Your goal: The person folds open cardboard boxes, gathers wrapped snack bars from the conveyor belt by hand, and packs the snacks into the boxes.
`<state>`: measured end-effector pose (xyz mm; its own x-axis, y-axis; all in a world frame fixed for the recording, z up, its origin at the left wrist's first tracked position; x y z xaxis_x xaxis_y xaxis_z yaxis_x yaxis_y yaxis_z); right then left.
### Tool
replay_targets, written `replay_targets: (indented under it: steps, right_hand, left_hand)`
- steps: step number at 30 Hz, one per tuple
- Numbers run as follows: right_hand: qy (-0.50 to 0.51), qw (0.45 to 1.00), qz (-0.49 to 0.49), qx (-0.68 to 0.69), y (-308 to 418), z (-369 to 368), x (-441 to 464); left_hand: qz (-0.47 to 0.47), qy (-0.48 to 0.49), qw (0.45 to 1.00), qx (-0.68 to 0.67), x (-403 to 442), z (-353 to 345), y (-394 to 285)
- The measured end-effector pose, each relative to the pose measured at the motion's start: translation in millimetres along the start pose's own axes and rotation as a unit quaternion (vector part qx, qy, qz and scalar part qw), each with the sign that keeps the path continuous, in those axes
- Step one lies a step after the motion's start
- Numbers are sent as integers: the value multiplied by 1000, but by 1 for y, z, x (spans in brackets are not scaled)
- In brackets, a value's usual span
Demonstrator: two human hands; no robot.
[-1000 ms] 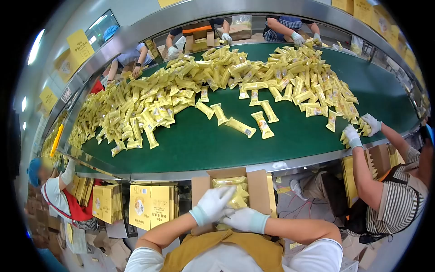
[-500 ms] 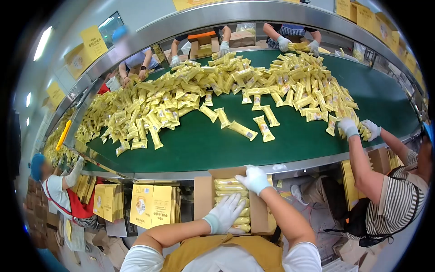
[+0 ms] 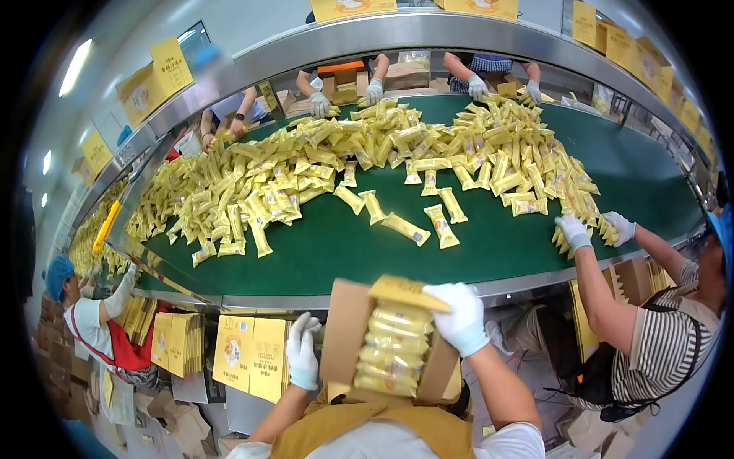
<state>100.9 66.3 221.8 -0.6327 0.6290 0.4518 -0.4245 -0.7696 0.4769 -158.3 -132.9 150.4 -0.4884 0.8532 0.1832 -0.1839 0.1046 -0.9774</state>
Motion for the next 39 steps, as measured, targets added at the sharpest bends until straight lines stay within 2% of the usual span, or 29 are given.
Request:
replay_targets:
  steps: [1, 3, 4, 6, 8, 10, 11, 12, 13, 14, 15, 17, 18, 19, 20, 21, 22, 24, 25, 26, 27, 28, 29, 32, 33, 35, 36, 38, 39]
  right_hand:
    - [-9, 998, -59, 11, -1, 3, 2]
    - [-21, 990, -140, 22, -15, -4, 5]
    - [-1, 985, -172, 16, -22, -8, 6]
    - [47, 974, -222, 2, -33, -13, 6]
    - [110, 964, -243, -22, -43, -15, 6]
    - [155, 959, -230, -54, -51, -12, 10]
    - [147, 965, -218, -15, -55, -9, 10]
    - [138, 969, -204, 24, -59, -5, 10]
    - [129, 971, -191, 64, -61, 0, 15]
    - [125, 962, -204, 129, -31, 29, 30]
    - [14, 975, -125, 181, -34, 26, 38]
    - [62, 964, -149, 213, -19, 70, 73]
    - [25, 962, -95, 256, -29, 79, 95]
    - [-19, 910, -77, 406, -26, 86, 118]
    - [-68, 835, -50, 544, -24, 92, 141]
    - [6, 813, 8, 582, -6, 117, 177]
    - [63, 760, 148, 630, 0, 129, 218]
    - [-13, 755, 264, 600, 1, 136, 296]
    - [-29, 916, 349, 195, -3, 150, 339]
    - [-36, 903, 322, 283, 11, 154, 366]
    - [-50, 877, 297, 375, 26, 159, 393]
    - [-70, 840, 276, 462, 41, 163, 419]
    - [-90, 875, 261, 398, 45, 159, 437]
    - [-140, 948, 213, 190, 38, 143, 480]
    - [-154, 962, 195, 117, 33, 141, 486]
    - [-82, 980, 167, 67, 36, 140, 476]
    - [-46, 986, 152, 44, 34, 134, 467]
    - [-79, 965, 219, 124, 15, 113, 459]
    - [-74, 958, 262, 95, -10, 98, 448]
  left_hand:
    - [75, 32, 996, -45, -2, 10, 34]
    - [153, 98, 977, 110, -2, 7, 57]
    - [138, 181, 959, 166, -2, 1, 61]
    - [222, 290, 930, -47, -11, -29, 44]
    - [80, 384, 900, 189, -6, -48, 60]
    - [177, 315, 927, -102, -3, -56, 99]
    - [211, 259, 912, -239, -1, -60, 119]
    - [108, 241, 951, -164, 11, -61, 80]
    - [9, 244, 963, -110, 29, -59, 44]
    - [-89, 234, 966, -55, 46, -56, 7]
    - [-149, 219, 964, -17, 71, -52, -25]
    - [-238, 173, 955, 47, 131, -36, -77]
    - [-272, 146, 948, 75, 164, -27, -99]
    - [-307, 117, 938, 106, 198, -16, -120]
    - [-347, 85, 922, 147, 234, -5, -141]
    - [-384, 51, 902, 192, 269, 5, -160]
    - [-417, 18, 876, 240, 304, 16, -178]
    - [-478, -45, 803, 354, 372, 36, -210]
    - [-493, -67, 772, 396, 403, 43, -226]
    - [-497, -77, 761, 410, 427, 47, -242]
    - [-448, -5, 854, 263, 438, 43, -266]
    - [-394, 39, 914, 90, 449, 39, -288]
    - [-327, 50, 943, 16, 460, 40, -302]
    - [-227, 0, 972, 59, 487, 39, -309]
    - [-222, -22, 969, 103, 496, 39, -305]
    - [-208, -65, 957, 192, 511, 46, -288]
    - [-313, -48, 920, 231, 516, 47, -274]
    - [-310, -78, 921, 221, 505, 36, -247]
    - [-342, -89, 903, 246, 495, 27, -226]
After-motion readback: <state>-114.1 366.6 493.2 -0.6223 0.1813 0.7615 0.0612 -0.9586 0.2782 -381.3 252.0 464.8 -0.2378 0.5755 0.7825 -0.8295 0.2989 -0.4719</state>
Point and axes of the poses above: each hand's wrist, its own x-axis towards the middle knuckle, its own z-axis out of the back of the hand, y = z × x, the point moved 1 cm from there along x, towards the middle knuckle, and after that the axes turned 13 degrees about y, right-handed, at the moved point
